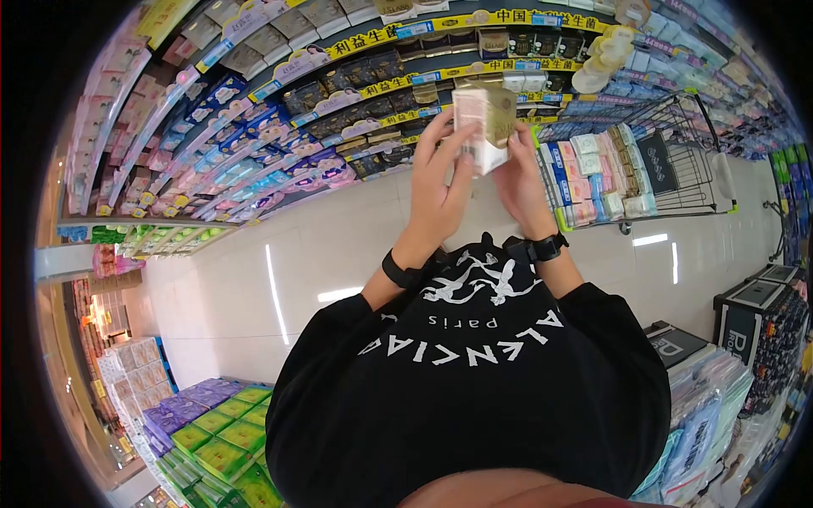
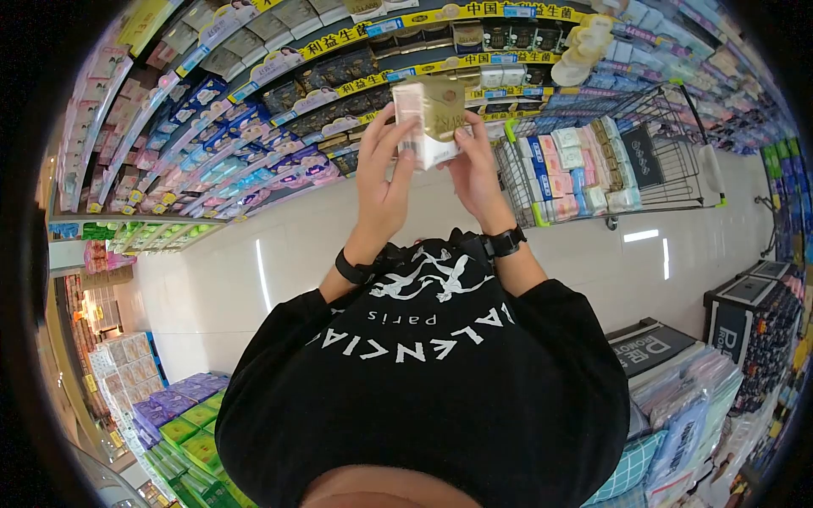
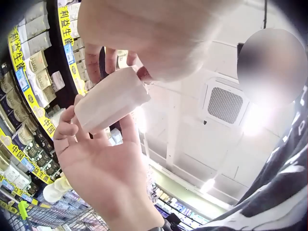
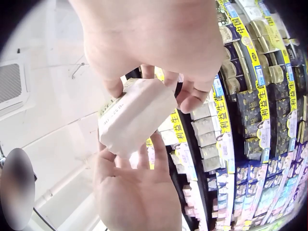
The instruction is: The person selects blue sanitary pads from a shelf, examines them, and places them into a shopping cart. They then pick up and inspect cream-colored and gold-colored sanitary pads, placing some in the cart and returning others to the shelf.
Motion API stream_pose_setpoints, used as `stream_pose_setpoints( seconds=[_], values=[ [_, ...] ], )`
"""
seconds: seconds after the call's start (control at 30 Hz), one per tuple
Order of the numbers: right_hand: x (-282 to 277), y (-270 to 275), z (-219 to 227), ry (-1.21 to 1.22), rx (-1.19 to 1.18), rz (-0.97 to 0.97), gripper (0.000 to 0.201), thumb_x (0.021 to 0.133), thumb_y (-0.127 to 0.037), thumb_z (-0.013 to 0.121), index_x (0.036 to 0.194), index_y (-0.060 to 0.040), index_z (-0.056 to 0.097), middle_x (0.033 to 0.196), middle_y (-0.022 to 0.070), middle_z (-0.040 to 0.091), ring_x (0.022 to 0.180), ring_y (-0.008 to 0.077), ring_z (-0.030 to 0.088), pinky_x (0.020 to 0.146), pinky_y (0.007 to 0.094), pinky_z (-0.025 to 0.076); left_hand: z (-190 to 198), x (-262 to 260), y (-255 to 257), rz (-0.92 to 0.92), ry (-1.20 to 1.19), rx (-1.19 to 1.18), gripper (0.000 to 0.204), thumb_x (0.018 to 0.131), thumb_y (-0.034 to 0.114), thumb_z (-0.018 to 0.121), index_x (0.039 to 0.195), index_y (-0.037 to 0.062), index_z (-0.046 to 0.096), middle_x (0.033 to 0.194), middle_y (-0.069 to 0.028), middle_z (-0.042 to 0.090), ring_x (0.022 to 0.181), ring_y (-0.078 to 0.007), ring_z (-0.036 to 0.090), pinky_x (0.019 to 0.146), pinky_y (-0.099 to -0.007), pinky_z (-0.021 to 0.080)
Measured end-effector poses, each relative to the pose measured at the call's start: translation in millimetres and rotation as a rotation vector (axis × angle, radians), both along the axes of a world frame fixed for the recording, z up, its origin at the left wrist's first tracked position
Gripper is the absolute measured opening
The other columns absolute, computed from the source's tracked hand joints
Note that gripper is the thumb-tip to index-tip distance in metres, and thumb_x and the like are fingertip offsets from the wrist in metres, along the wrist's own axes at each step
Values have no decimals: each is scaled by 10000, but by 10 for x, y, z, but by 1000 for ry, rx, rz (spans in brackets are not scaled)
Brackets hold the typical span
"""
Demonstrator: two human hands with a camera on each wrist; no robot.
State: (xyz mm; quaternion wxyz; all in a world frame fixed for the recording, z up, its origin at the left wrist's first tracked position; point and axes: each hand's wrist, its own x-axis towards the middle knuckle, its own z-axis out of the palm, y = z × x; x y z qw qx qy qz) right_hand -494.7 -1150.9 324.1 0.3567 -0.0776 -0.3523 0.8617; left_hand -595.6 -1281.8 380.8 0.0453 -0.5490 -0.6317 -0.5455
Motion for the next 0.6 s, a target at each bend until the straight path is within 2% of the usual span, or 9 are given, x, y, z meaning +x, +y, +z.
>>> stream_pose_setpoints(
  seconds=[0.13, 0.23, 0.33, 0.37, 0.43, 0.47, 0.53, 0.6],
  values=[
    [70, 95, -1, 40, 54, -44, 374, 999, -198, 591, 1345, -75, 524, 1299, 68, 585, 1204, 185, 574, 1021, 359, 476, -50, -8, 22, 57, -201, -52, 589, 991, 119, 619, 1539, 56, 411, 1515, -161, 467, 1326, -258, 522, 997, -375, 492],
    [43, 93, 3, 37, 159, -151, 340, 956, -122, 656, 1282, -30, 625, 1272, 81, 610, 1209, 204, 576, 1048, 368, 460, -180, -78, 114, -148, -641, 48, 583, 1027, 170, 587, 1546, 16, 369, 1557, -150, 427, 1347, -253, 523, 1043, -378, 488],
    [18, 53, 69, 43, 368, -200, 283, 907, -47, 711, 1187, -4, 717, 1322, 98, 619, 1269, 222, 546, 1092, 374, 427, -204, -104, 156, -315, -919, 59, 589, 1073, 244, 527, 1588, 76, 296, 1541, -135, 453, 1368, -238, 515, 1074, -396, 484],
    [25, 47, 98, 13, 432, -199, 279, 900, -35, 717, 1178, -4, 725, 1358, 105, 608, 1288, 230, 536, 1104, 380, 417, -193, -89, 154, -341, -1017, 39, 552, 1102, 339, 449, 1577, 98, 305, 1529, -140, 465, 1364, -239, 529, 1089, -409, 495],
    [42, 48, 162, -47, 561, -194, 275, 885, -11, 729, 1159, -3, 742, 1430, 120, 584, 1325, 247, 518, 1128, 392, 395, -336, -152, 171, -437, -1158, 9, 566, 1104, 419, 401, 1564, 102, 312, 1493, -143, 505, 1325, -251, 568, 1068, -418, 517],
    [47, 58, 187, -89, 721, -237, 285, 886, -15, 721, 1170, 0, 738, 1457, 142, 562, 1341, 260, 510, 1140, 409, 384, -408, -189, 179, -486, -1228, -6, 579, 1105, 459, 376, 1558, 104, 316, 1475, -145, 525, 1305, -257, 587, 1057, -422, 528],
    [54, 78, 226, -175, 1041, -320, 306, 888, -23, 705, 1191, 7, 731, 1512, 186, 519, 1374, 287, 495, 1164, 442, 362, -459, -237, 182, -515, -1224, -91, 627, 1093, 541, 311, 1537, 99, 331, 1424, -148, 570, 1231, -276, 639, 994, -431, 569],
    [27, 74, 247, -191, 1036, -345, 322, 900, -79, 722, 1216, -20, 739, 1513, 187, 519, 1349, 288, 514, 1148, 436, 375, -482, -267, 163, -517, -1222, -137, 686, 1079, 607, 265, 1521, 88, 340, 1371, -169, 607, 1148, -290, 685, 926, -433, 602]
  ],
)
